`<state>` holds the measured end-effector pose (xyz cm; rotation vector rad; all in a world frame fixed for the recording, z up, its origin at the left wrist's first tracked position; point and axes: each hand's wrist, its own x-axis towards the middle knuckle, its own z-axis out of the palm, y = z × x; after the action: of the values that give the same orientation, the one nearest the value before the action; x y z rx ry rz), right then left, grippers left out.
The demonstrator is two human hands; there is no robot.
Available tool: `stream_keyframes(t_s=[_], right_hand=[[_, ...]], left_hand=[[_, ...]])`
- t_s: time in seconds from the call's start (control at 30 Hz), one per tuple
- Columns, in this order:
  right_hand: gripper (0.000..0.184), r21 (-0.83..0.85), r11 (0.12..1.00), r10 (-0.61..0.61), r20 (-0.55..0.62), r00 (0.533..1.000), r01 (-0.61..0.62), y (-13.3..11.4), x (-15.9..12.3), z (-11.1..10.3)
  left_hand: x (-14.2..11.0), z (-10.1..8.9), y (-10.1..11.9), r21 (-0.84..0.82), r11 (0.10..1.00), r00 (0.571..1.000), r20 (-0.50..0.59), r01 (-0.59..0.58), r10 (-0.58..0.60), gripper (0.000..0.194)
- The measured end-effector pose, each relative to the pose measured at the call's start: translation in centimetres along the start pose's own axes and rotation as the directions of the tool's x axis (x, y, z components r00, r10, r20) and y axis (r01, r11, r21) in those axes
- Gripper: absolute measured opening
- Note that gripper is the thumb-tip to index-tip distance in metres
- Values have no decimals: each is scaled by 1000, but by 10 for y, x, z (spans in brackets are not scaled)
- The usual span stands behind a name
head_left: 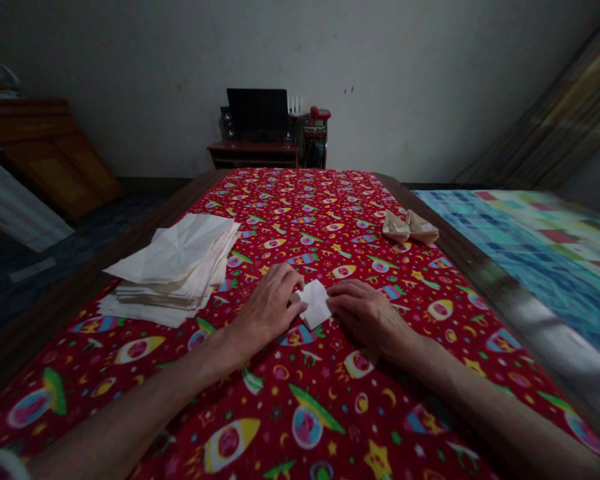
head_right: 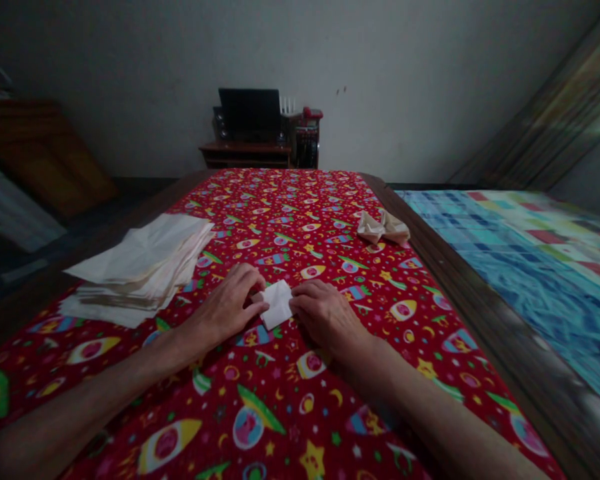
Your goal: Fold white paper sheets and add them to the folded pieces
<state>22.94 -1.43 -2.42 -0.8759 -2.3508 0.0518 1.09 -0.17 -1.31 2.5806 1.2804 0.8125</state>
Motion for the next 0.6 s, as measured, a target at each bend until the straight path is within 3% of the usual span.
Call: stream_keyframes(t_s=[0.1,0.3,0.6], right_hand=[[17,-44,999,-18,18,1000,19,-1,0,-1],[18,-51,999,-13,78,997,17,-2,-2,-2],[17,-66,998,-1,74,997,6,-4,-2,-2]], left_hand=[[-10,-5,0,-82,993,991,91,-88,95,2],[-23,-13,-6,-178,963,958,166,-204,233,26],[-26,-24,-6,-15,942,888,330,-334,320,49]])
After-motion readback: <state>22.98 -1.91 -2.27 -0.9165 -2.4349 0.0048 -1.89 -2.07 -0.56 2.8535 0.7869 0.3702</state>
